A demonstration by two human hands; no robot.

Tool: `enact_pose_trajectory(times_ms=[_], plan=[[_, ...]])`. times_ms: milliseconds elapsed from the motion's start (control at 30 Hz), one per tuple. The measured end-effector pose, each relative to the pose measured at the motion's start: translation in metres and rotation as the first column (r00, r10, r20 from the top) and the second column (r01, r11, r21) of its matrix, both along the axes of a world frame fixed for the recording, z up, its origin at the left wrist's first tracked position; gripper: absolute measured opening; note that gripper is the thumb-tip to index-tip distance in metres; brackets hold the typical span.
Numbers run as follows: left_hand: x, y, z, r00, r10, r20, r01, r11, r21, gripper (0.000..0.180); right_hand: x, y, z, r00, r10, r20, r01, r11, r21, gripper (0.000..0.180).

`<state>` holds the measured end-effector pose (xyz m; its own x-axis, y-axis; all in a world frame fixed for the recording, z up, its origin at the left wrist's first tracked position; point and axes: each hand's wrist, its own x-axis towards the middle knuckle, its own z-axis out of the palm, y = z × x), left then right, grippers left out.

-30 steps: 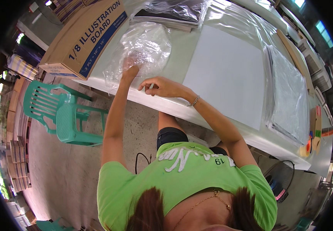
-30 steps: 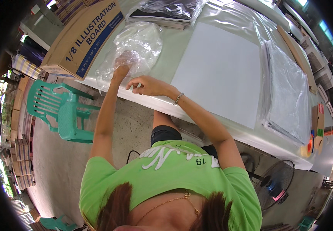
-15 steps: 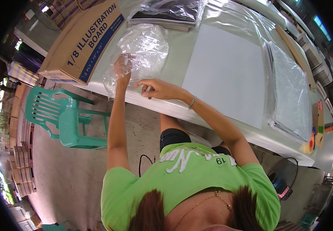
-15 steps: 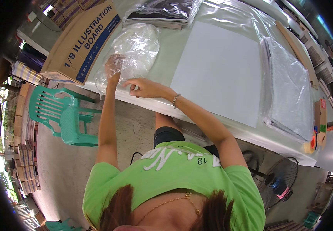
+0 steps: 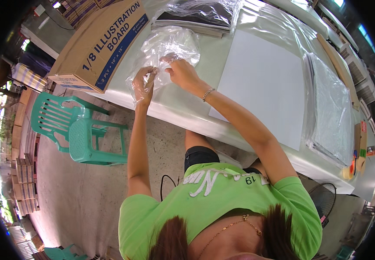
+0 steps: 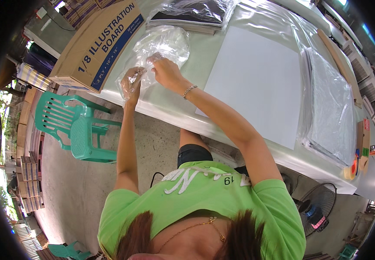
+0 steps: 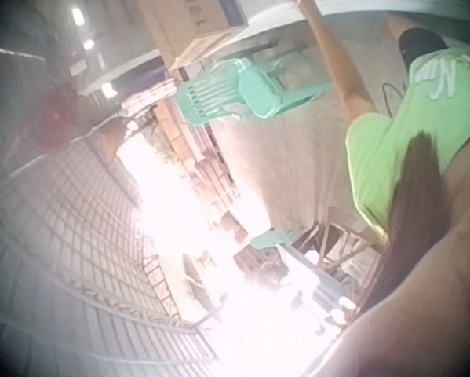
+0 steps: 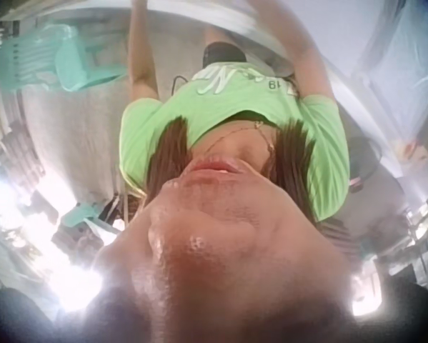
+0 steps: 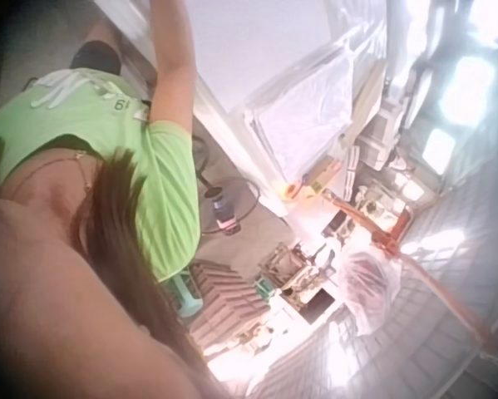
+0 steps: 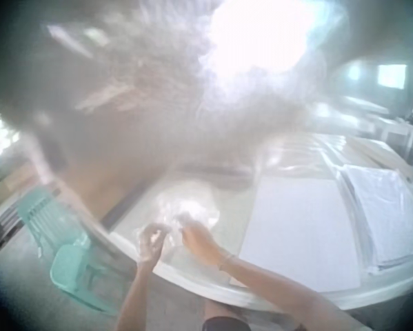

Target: The person picks up plastic bags and slides them over illustration boards one at a time on a work table.

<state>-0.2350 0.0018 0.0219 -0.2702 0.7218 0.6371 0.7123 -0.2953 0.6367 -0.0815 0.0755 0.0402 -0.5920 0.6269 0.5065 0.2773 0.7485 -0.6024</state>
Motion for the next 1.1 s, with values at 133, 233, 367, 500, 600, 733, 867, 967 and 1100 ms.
enact_pose_trajectory(times_ms=[133, 233, 367, 500, 600, 733, 867, 967, 1100], plan=[[0.006, -0.002, 0.003, 1.000, -0.019, -0.019, 0.020, 0.996, 0.088, 0.013, -0.006, 0.000, 0.003, 0.992, -0.117, 0.053, 0.109, 0.984, 0.143, 0.021], [0.011, -0.006, 0.009, 0.993, 0.049, -0.112, -0.030, 0.986, 0.163, 0.013, -0.003, 0.003, 0.009, 0.992, -0.113, 0.051, 0.107, 0.989, 0.102, 0.017], [0.022, -0.009, -0.010, 0.992, 0.110, -0.069, -0.102, 0.989, 0.107, 0.014, -0.005, 0.000, 0.012, 0.993, -0.118, 0.008, 0.116, 0.985, 0.127, 0.017], [0.031, 0.011, -0.030, 0.992, 0.115, -0.046, -0.119, 0.987, -0.108, 0.017, 0.000, -0.009, 0.009, 0.998, 0.030, -0.049, -0.012, 0.943, 0.332, 0.016], [0.025, 0.026, -0.046, 0.865, -0.113, 0.488, 0.158, 0.986, -0.052, 0.024, 0.007, -0.020, 0.007, 0.998, 0.036, 0.047, -0.045, 0.982, 0.183, 0.016], [0.016, 0.033, -0.069, 0.994, -0.039, 0.100, 0.052, 0.991, -0.127, 0.025, 0.015, -0.018, 0.006, 0.998, -0.019, 0.055, 0.014, 0.996, 0.084, 0.015], [0.026, 0.036, -0.067, 0.986, -0.079, -0.150, 0.033, 0.958, -0.284, 0.026, 0.023, -0.006, -0.006, 0.995, -0.096, -0.008, 0.096, 0.995, 0.040, 0.013], [0.023, 0.036, -0.063, 0.995, -0.099, -0.035, 0.063, 0.828, -0.557, 0.038, 0.016, -0.014, -0.002, 0.997, -0.059, 0.051, 0.055, 0.995, 0.078, 0.021], [0.016, 0.037, -0.082, 0.973, -0.169, 0.158, 0.208, 0.936, -0.283, 0.052, 0.006, -0.011, -0.017, 0.995, -0.089, -0.034, 0.095, 0.938, 0.332, 0.026]])
